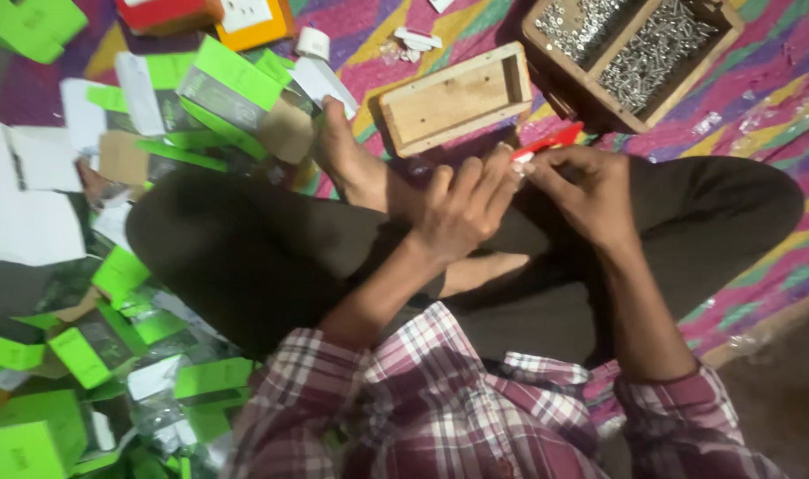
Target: The person sits on the floor assembling electrical socket units. They place white socket inserts into red plastic frames, secure them with screws using a screwdriver, and set the completed units aside.
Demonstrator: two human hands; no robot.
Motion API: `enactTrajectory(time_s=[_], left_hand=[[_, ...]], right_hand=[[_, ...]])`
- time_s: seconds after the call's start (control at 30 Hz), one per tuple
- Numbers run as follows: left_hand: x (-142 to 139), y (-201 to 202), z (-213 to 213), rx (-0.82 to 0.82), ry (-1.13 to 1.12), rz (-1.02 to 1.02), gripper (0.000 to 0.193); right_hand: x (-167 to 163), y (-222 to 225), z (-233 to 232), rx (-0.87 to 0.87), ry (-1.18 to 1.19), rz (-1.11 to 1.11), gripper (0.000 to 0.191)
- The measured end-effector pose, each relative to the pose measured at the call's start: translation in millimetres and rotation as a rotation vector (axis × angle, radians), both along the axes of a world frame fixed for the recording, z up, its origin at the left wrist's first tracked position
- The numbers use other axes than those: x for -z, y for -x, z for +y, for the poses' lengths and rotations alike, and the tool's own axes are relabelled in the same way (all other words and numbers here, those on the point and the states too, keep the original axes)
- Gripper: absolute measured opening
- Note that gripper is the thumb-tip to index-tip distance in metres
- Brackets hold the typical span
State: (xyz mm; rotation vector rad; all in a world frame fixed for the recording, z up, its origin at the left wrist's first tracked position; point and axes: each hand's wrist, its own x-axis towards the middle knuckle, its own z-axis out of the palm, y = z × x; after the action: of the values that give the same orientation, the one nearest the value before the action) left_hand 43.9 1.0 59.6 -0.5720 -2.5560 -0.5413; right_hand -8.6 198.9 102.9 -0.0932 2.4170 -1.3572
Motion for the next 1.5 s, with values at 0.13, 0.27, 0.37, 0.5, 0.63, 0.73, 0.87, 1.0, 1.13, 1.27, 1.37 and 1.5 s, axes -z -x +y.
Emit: enactTrajectory(time_s=[0.13,0.27,0.37,0.5,0.63,0.73,0.87,1.0,1.13,1.27,1.37,1.5], left_hand=[[-3,3,2,-0.021,-0.048,-0.068,0.037],[-10,11,-4,-0.053,-0.235,-0.222,0.072],[-11,19,-13,-0.133,-0.396,-0.275,0.078],[-4,29,-17,-0.078,-0.751,-0.376,0.077],[10,33,-16,-0.075,-1.132,-0.537,0.065],[23,35,-21,-0.029,-1.590,-0.739,0.059],[36,39,-27,-0.039,-1.835,-0.867,0.052],[38,37,-28,-0.069,-1.807,-1.019,0.052],[35,34,-33,0.065,-1.877,-1.060,0.054],[36,36,-38,0.153,-2.060,-1.033,0.055],[38,38,-41,0.219,-2.176,-1.086,0.055],[36,37,-44,0.353,-2.218,-1.099,0.058]], right_hand=[[4,2,9,0.069,0.140,0.002,0.018],[6,7,41,0.113,0.071,0.382,0.015],[2,33,77,0.283,0.098,0.373,0.006],[5,110,117,-0.170,-0.524,0.378,0.018],[35,142,105,-0.340,-0.611,0.044,0.023],[39,141,98,-0.431,-0.606,0.253,0.033],[23,135,101,-0.376,-0.728,0.407,0.021],[32,147,80,-0.374,-0.542,0.541,0.020],[68,175,35,-0.567,-0.746,0.346,0.022],[87,195,21,-0.668,-1.017,0.296,0.018],[83,198,29,-0.699,-0.950,0.253,0.021],[54,189,29,-0.621,-0.687,0.309,0.021]])
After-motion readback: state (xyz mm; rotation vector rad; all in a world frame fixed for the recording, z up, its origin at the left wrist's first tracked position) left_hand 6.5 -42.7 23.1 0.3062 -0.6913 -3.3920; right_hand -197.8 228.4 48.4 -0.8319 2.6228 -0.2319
